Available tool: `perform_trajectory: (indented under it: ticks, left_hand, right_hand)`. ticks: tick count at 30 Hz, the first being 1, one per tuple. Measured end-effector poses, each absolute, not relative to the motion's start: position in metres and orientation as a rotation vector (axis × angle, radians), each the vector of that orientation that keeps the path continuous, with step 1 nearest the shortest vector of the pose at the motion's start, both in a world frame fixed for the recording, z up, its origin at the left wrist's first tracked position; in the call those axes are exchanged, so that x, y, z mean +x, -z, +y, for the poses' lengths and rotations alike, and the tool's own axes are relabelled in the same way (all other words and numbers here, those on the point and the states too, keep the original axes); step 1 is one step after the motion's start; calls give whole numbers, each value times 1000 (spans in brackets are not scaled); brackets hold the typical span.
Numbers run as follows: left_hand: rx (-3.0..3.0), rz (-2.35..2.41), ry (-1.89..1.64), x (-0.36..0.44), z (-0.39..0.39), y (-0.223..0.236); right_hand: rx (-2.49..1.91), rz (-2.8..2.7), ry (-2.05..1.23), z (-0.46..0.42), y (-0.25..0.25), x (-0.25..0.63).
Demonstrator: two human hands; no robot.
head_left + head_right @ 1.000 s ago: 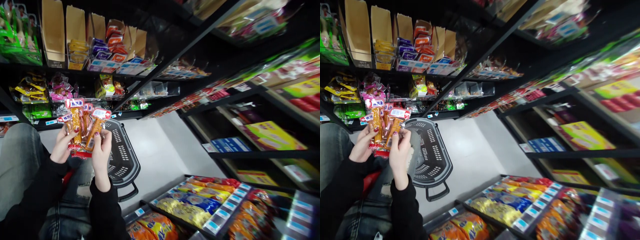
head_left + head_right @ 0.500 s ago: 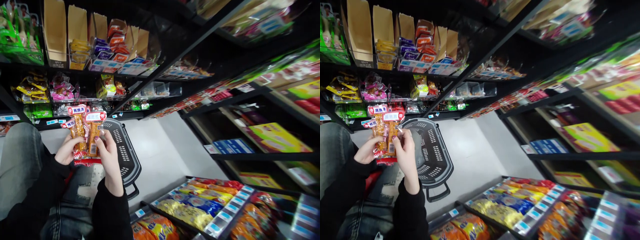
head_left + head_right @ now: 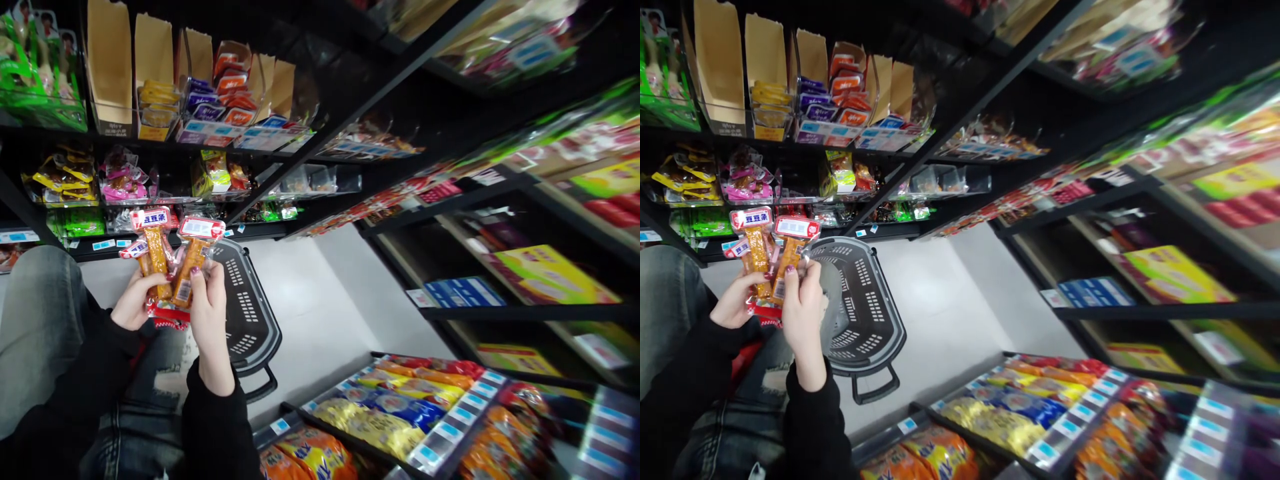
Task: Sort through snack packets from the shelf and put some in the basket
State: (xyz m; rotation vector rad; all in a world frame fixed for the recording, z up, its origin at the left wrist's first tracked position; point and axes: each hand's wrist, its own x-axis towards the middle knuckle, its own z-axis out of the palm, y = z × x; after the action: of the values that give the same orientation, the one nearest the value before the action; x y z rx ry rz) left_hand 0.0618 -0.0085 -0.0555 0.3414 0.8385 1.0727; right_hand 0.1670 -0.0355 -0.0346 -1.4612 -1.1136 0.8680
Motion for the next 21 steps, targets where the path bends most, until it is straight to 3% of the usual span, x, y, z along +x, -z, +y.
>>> perform_trajectory:
  ticks: [9, 15, 21]
  left_hand:
    - [422, 865, -1103, 58, -8, 58]
    - [301, 813, -1090, 47, -4, 55]
    - [279, 792, -1080, 40, -5, 48]
  right_hand:
    - [-1356, -1042, -908, -34, 26, 176]
    - [-815, -587, -1465, -37, 22, 192]
    - [-540, -208, -1495, -35, 20, 194]
